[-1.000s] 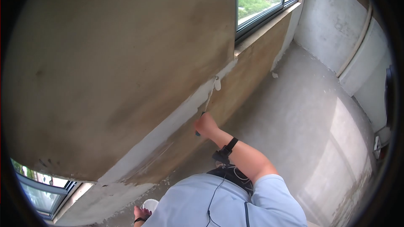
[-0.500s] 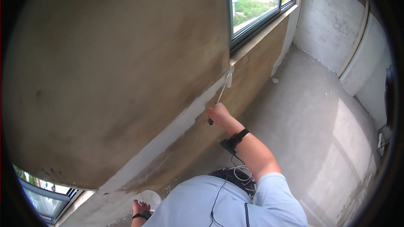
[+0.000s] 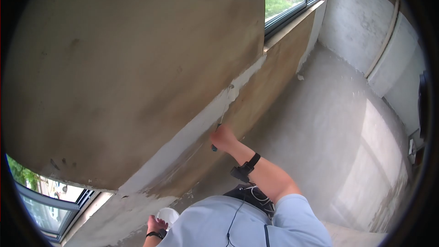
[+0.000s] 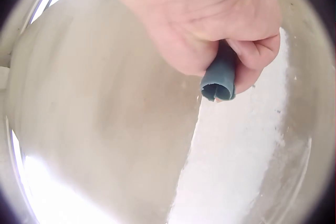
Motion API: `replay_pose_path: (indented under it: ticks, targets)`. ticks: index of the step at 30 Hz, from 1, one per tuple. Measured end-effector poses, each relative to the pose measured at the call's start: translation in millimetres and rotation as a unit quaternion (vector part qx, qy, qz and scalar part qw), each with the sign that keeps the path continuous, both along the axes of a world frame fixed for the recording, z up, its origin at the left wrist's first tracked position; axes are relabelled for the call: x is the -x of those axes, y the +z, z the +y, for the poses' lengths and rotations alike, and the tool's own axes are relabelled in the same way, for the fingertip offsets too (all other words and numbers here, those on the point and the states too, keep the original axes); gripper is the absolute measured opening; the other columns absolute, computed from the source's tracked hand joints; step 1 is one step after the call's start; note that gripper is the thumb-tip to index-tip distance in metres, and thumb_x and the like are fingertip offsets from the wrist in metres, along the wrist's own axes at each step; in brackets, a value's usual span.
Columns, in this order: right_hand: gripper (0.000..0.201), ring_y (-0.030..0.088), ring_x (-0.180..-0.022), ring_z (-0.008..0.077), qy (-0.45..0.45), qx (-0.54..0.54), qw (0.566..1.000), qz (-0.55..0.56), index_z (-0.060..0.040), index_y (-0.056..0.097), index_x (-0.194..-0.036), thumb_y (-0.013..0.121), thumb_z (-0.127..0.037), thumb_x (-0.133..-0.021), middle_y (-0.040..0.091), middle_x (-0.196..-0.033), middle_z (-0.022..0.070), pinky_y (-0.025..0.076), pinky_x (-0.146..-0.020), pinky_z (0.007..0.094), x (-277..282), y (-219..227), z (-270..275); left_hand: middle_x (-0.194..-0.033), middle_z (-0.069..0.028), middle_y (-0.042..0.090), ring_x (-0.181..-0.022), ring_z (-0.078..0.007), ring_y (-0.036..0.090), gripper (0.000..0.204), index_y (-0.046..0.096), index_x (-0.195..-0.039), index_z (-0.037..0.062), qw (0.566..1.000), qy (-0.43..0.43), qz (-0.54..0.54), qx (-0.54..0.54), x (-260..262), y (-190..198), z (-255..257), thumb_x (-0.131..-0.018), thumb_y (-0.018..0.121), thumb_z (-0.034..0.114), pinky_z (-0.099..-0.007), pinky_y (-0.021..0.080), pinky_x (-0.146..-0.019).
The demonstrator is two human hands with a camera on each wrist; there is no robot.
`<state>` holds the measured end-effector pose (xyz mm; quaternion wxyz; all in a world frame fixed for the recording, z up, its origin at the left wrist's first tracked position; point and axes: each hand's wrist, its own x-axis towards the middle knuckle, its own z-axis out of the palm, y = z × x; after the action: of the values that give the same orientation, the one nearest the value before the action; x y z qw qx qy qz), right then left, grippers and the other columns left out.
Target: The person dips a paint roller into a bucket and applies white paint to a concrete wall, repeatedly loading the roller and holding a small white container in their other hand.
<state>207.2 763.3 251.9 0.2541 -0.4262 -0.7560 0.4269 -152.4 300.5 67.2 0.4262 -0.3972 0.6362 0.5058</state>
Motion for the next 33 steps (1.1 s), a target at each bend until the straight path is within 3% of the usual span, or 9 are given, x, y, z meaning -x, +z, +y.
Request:
replay_pose_path:
  ticks: [3, 6, 7, 9, 13, 25, 28, 30, 33]
  targets:
    - [0.031, 0.066, -0.054, 0.0271, 0.013, 0.056, 0.998, 0.024, 0.0061, 0.058, -0.057, 0.049, -0.014, -0.079, 0.062, -0.057, 0.0177, 0.051, -0.052, 0.0351, 23, 7, -40, -0.084, -0.0035, 0.043, -0.072, -0.0193, 0.044, 0.03, 0.038, -0.093, 0.0099, 1.0, -0.005, 0.007, 0.01, -5, 32, -16, -0.082, 0.05, 0.035, -0.0358, 0.04, -0.068]
    - [0.033, 0.066, -0.054, 0.0272, 0.051, -0.025, 0.998, 0.003, 0.0053, 0.058, -0.055, 0.048, -0.015, -0.079, 0.062, -0.055, 0.0167, 0.051, -0.052, 0.0352, 42, -4, -69, -0.08, -0.0041, 0.044, -0.068, -0.0194, 0.044, 0.03, 0.038, -0.092, 0.0094, 0.999, -0.019, 0.03, 0.033, 2, 39, -41, -0.083, 0.049, 0.036, -0.0356, 0.042, -0.065]
    - [0.033, 0.066, -0.054, 0.0272, 0.048, -0.023, 0.999, 0.004, 0.0053, 0.058, -0.055, 0.048, -0.015, -0.079, 0.062, -0.055, 0.0167, 0.051, -0.052, 0.0352, 47, -7, -77, -0.08, -0.0041, 0.044, -0.068, -0.0194, 0.044, 0.03, 0.038, -0.092, 0.0094, 0.999, -0.022, 0.031, 0.035, 6, 36, -49, -0.083, 0.049, 0.036, -0.0356, 0.042, -0.065]
    - [0.034, 0.066, -0.054, 0.0272, 0.056, 0.009, 0.998, 0.014, 0.005, 0.058, -0.054, 0.047, -0.015, -0.079, 0.062, -0.054, 0.0162, 0.052, -0.052, 0.0354, 53, -11, -87, -0.087, -0.0019, 0.042, -0.083, -0.0204, 0.04, 0.039, 0.043, -0.091, 0.0139, 0.995, -0.026, 0.073, 0.067, 12, 25, -67, -0.084, 0.046, 0.052, -0.0474, 0.031, -0.092]
    - [0.034, 0.066, -0.054, 0.0273, 0.016, 0.104, 0.994, 0.04, 0.0049, 0.057, -0.054, 0.048, -0.014, -0.079, 0.062, -0.054, 0.0164, 0.052, -0.052, 0.0354, 52, -1, -90, -0.079, -0.001, 0.042, -0.076, -0.0192, 0.041, 0.037, 0.042, -0.089, 0.0139, 0.994, -0.007, 0.063, 0.084, 24, 19, -78, -0.084, 0.046, 0.05, -0.0452, 0.034, -0.088]
    - [0.028, 0.063, -0.051, 0.0262, 0.012, -0.068, 0.997, 0.044, 0.005, 0.056, -0.056, 0.05, -0.012, -0.077, 0.062, -0.058, 0.0175, 0.05, -0.052, 0.0369, 6, -26, -2, -0.067, 0.0004, 0.039, -0.062, -0.0178, 0.042, 0.03, 0.038, -0.083, 0.0143, 0.992, -0.022, 0.104, 0.075, -36, 54, -7, -0.081, 0.046, 0.044, -0.0439, 0.039, -0.08]
    - [0.028, 0.064, -0.054, 0.0258, 0.063, -0.133, 0.986, -0.085, 0.0049, 0.056, -0.055, 0.052, -0.013, -0.077, 0.062, -0.059, 0.0175, 0.05, -0.053, 0.0369, -10, -29, 35, -0.069, 0.0, 0.04, -0.063, -0.0184, 0.043, 0.03, 0.038, -0.085, 0.0145, 0.989, -0.022, 0.133, 0.064, -48, 53, 17, -0.08, 0.046, 0.043, -0.0448, 0.039, -0.08]
    - [0.028, 0.065, -0.058, 0.027, -0.045, 0.083, 0.994, 0.057, 0.0057, 0.056, -0.056, 0.054, -0.012, -0.077, 0.063, -0.062, 0.0181, 0.051, -0.055, 0.0366, -23, -24, 59, -0.072, -0.0009, 0.04, -0.064, -0.0185, 0.042, 0.03, 0.039, -0.087, 0.0141, 0.994, -0.033, 0.1, 0.029, -44, 43, 28, -0.081, 0.044, 0.043, -0.0456, 0.039, -0.079]
    - [0.026, 0.065, -0.065, 0.0306, -0.108, 0.173, 0.978, 0.048, 0.007, 0.058, -0.06, 0.054, -0.013, -0.077, 0.063, -0.067, 0.0227, 0.052, -0.061, 0.039, -47, -5, 94, -0.074, -0.0011, 0.04, -0.065, -0.0181, 0.041, 0.031, 0.039, -0.089, 0.0135, 0.993, -0.035, 0.114, 0.002, -49, 37, 51, -0.082, 0.044, 0.043, -0.0462, 0.038, -0.079]
